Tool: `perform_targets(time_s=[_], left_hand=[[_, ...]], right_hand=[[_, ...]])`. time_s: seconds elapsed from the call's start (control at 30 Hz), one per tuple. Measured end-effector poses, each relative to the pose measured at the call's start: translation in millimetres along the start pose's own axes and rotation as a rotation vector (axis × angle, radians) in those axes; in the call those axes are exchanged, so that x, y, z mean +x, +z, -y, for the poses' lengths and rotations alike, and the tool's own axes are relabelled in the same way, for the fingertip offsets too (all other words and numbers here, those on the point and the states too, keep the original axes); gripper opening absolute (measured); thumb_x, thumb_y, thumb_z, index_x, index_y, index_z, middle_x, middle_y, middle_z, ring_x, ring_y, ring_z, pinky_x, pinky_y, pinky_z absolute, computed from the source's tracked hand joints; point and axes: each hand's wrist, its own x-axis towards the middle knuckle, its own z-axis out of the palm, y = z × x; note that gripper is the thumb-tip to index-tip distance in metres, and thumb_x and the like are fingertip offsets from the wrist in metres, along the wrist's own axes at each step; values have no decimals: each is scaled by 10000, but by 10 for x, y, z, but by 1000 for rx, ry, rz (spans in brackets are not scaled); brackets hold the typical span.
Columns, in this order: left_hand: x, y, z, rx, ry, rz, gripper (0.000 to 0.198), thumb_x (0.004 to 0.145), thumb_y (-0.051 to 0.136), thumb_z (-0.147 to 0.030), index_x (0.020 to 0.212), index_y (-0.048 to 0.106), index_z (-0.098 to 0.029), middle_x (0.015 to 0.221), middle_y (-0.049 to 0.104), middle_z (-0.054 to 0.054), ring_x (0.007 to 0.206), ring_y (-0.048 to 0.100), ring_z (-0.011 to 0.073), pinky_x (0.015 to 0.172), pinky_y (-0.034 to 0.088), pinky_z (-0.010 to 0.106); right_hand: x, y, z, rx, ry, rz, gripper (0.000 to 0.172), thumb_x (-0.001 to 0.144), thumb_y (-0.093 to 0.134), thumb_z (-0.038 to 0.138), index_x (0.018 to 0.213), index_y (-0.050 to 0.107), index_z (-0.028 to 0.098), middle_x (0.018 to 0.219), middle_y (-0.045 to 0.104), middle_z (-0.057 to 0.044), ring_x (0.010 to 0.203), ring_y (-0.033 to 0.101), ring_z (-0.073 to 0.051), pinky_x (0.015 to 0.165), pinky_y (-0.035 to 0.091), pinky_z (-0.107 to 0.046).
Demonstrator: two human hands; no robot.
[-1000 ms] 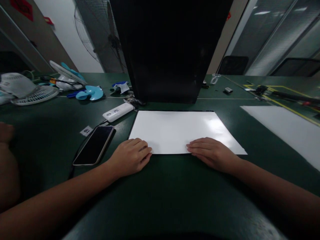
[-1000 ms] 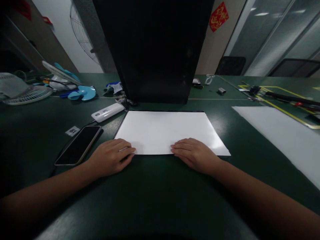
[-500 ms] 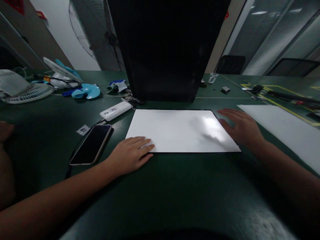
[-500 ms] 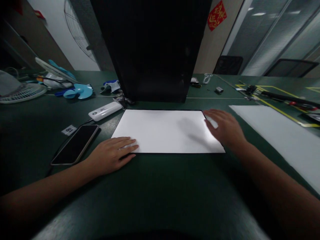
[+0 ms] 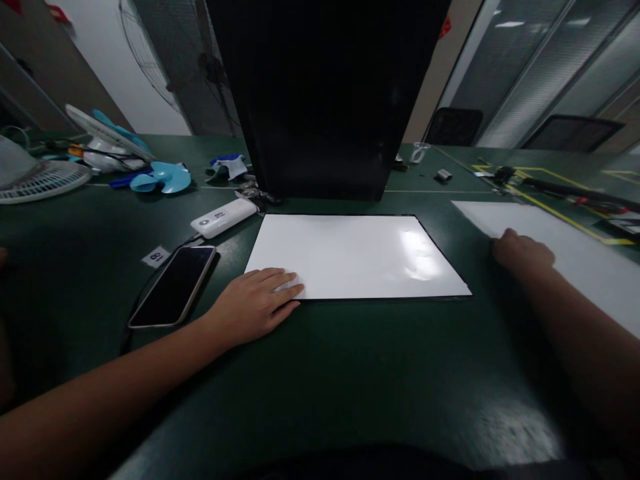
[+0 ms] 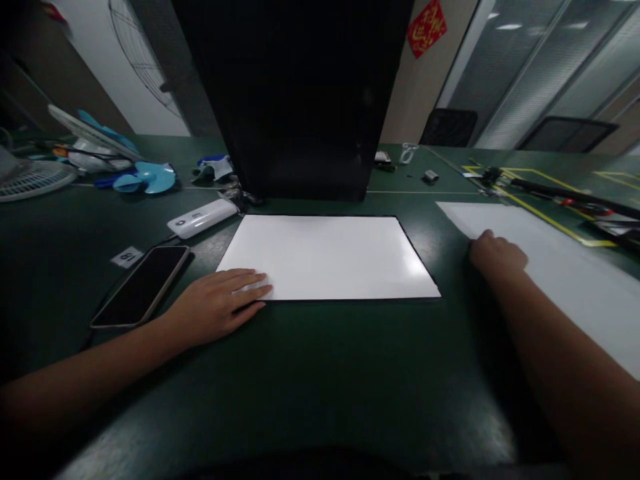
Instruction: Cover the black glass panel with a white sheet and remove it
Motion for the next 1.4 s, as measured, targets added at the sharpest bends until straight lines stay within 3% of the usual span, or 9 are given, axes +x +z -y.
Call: perform_targets(time_s=[0.2,0.37,0.53,0.63,0.73,0.83,0.93,1.13,1.4], left_hand=[[2,-9,2,-6,-12,17,334,1062,518,-352,1263,740,-204,1302,738,115,1154,722,309,936,626,506],[-4,-10,4,-30,-14,29,325,1054,538,-343,1273,731,-198,1310,732,126,1169,715,316,941,621,519],[-7,-9,15,-21,8,-5,313,1041,572,-324,1278,725,-187,1306,730,139,1161,719,326,931,624,520],[0,-55,-3,5,89,-134,251,1023,613,-272,1223,730,-175,1276,742,127,1147,722,297,916,629,452],[-5,-137,-57,51,222,-307,198,987,673,-186,1180,720,-199,1237,760,80,1150,714,234,939,599,369],[-20,-194,-114,182,290,-398,330,977,704,-171,1292,680,-266,1331,729,38,1256,660,188,986,541,319],[-16,-194,-123,249,287,-363,453,994,680,-170,1416,608,-320,1424,676,23,1321,618,190,1005,508,326],[42,-167,-48,97,305,-237,393,999,581,-70,1385,598,-142,1092,769,71,979,717,215,885,564,372],[0,-114,-41,169,74,-175,439,890,601,-68,1321,669,-119,929,724,93,830,653,248,778,556,418]], right_hand=[[-284,-137,122,-39,-80,-81,498,965,420,267,1362,641,63,1242,642,-314,1153,643,-404,829,486,-443],[-884,-374,449,43,-277,-393,574,1036,319,273,1580,458,153,1131,717,-263,961,714,-327,768,476,-414],[-1618,-374,848,-64,-938,-436,517,1038,391,232,1521,571,192,1299,712,-172,879,747,-265,679,547,-353],[-1906,-251,967,-79,-1341,-454,473,962,523,143,1410,665,202,1326,710,-112,1010,751,-254,768,617,-370],[-2046,-168,1005,-50,-1551,-560,474,936,552,78,1388,664,169,1344,701,-113,1117,728,-249,847,633,-396],[-2072,-153,1003,5,-1610,-603,431,958,569,103,1372,668,167,1306,721,-107,1085,738,-241,830,643,-397],[-2058,-163,999,62,-1643,-595,384,977,585,153,1345,689,182,1289,731,-94,1077,740,-237,827,647,-407],[-2082,-190,1025,166,-1701,-628,316,999,580,182,1276,733,178,1261,744,-83,1065,744,-219,852,642,-391],[-2072,-265,1015,186,-1745,-684,284,1007,568,192,1213,762,173,1179,773,-78,973,762,-190,806,643,-350]])
